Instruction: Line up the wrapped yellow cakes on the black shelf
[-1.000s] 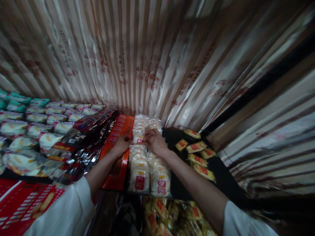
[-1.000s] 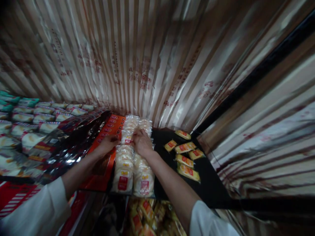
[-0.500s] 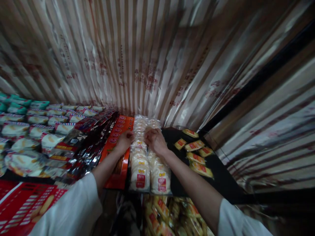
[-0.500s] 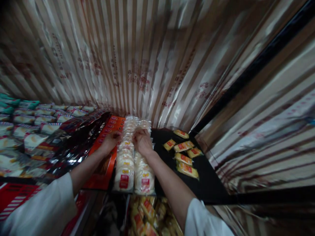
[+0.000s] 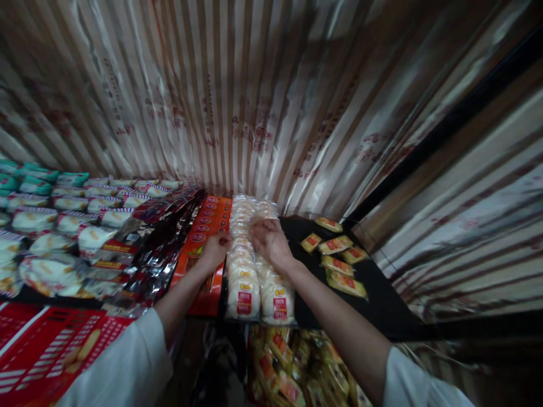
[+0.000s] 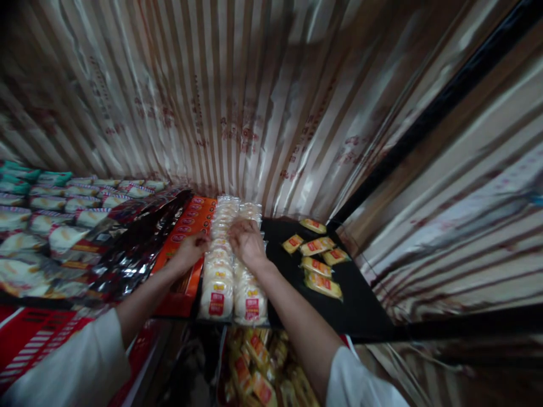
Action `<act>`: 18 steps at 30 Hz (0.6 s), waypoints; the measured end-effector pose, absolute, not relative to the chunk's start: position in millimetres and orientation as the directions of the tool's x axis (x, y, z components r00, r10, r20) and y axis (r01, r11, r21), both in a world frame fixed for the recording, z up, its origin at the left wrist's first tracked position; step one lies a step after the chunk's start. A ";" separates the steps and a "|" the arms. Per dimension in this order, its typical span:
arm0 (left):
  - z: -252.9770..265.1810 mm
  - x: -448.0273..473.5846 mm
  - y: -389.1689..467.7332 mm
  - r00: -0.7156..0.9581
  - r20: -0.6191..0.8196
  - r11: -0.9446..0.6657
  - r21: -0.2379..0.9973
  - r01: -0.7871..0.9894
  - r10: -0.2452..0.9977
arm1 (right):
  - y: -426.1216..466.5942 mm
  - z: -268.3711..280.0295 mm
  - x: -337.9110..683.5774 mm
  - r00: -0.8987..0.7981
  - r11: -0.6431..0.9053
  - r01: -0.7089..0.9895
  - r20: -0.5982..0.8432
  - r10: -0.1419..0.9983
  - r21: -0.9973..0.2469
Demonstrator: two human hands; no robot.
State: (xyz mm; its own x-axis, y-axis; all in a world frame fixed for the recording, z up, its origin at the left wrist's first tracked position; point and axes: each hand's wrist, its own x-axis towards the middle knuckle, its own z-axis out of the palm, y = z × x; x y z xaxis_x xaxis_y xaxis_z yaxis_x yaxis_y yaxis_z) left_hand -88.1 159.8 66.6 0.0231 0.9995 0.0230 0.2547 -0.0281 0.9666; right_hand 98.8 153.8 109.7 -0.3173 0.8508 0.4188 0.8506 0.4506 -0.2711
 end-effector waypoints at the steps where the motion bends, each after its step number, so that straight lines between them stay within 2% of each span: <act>1: 66.0 -86.2 161.0 0.028 0.042 -0.048 0.972 0.232 0.999 | 151.1 110.0 100.5 -0.344 0.471 0.842 0.408 0.845 -0.264; 4: 61.8 -82.3 164.0 0.004 0.072 -0.072 0.980 0.187 0.997 | 145.5 113.8 101.9 -0.402 0.483 0.845 0.322 0.857 -0.230; 7: 59.4 -80.3 166.0 -0.026 0.077 -0.072 0.985 0.158 0.997 | 144.6 119.5 97.9 -0.379 0.425 0.888 0.243 0.893 -0.176; 12: 64.8 -80.8 165.7 -0.030 0.030 -0.025 0.991 0.135 0.999 | 145.9 122.9 91.1 -0.321 0.356 0.924 0.224 0.920 -0.139; 16: 66.2 -89.4 159.1 -0.136 0.024 0.017 0.957 0.289 0.990 | 145.2 119.1 90.0 -0.246 0.290 0.947 0.267 0.932 -0.137; 18: 64.6 -94.5 153.1 -0.132 0.000 0.048 0.932 0.359 0.991 | 146.0 115.9 89.7 -0.232 0.282 0.948 0.289 0.929 -0.146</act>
